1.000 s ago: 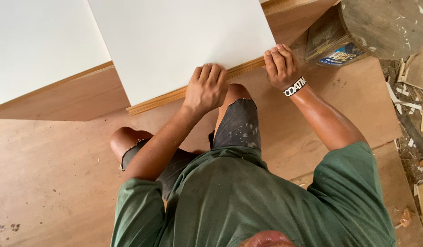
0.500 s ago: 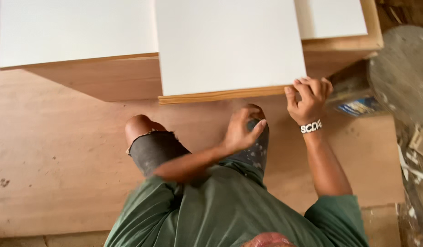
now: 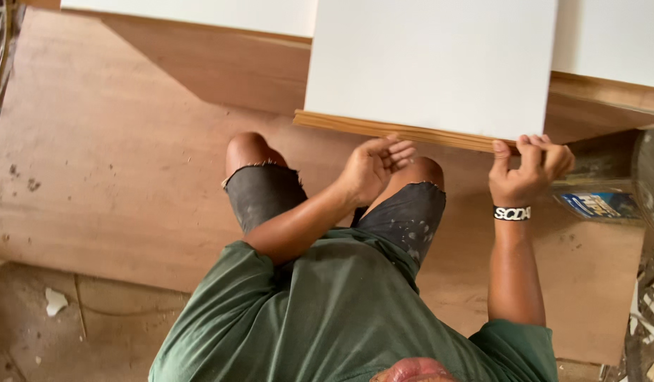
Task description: The person applies a wooden trim strip to the edge of a white laminated board by hand and then uses a small wooden block to rub and press the trim firmly into place.
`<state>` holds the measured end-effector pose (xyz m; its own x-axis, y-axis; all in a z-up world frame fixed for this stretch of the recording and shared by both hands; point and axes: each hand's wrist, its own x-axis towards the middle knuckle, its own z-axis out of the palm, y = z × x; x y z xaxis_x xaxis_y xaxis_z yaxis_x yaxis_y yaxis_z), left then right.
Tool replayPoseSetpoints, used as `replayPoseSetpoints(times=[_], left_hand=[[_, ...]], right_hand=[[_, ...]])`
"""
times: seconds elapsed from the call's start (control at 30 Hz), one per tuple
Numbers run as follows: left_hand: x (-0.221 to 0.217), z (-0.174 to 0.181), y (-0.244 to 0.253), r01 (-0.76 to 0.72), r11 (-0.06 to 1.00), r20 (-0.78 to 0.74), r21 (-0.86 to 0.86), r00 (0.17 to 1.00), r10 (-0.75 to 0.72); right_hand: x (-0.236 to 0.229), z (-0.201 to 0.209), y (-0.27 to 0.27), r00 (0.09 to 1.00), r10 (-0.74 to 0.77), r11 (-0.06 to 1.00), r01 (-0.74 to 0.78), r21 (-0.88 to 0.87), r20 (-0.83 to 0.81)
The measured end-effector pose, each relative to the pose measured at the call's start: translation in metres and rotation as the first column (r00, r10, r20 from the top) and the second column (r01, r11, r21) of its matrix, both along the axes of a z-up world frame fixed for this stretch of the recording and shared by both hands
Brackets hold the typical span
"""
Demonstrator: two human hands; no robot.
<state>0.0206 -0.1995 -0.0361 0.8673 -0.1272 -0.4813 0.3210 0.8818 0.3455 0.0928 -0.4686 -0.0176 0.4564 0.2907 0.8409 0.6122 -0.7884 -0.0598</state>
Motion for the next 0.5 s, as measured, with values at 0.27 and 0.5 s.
replayPoseSetpoints(times=[0.27,0.5], left_hand=[[-0.022,-0.008,0.100,-0.146,0.959,0.254,0.245,0.964,0.082],[-0.028,-0.030,0.123,-0.400,0.777,0.195,0.486,0.916,0.350]], right_hand=[[0.002,-0.010,0.001,0.999,-0.037,0.999,0.037,0.028,0.003],[-0.007,-0.005,0.015,0.996,-0.052,0.995,0.058,0.084,-0.073]])
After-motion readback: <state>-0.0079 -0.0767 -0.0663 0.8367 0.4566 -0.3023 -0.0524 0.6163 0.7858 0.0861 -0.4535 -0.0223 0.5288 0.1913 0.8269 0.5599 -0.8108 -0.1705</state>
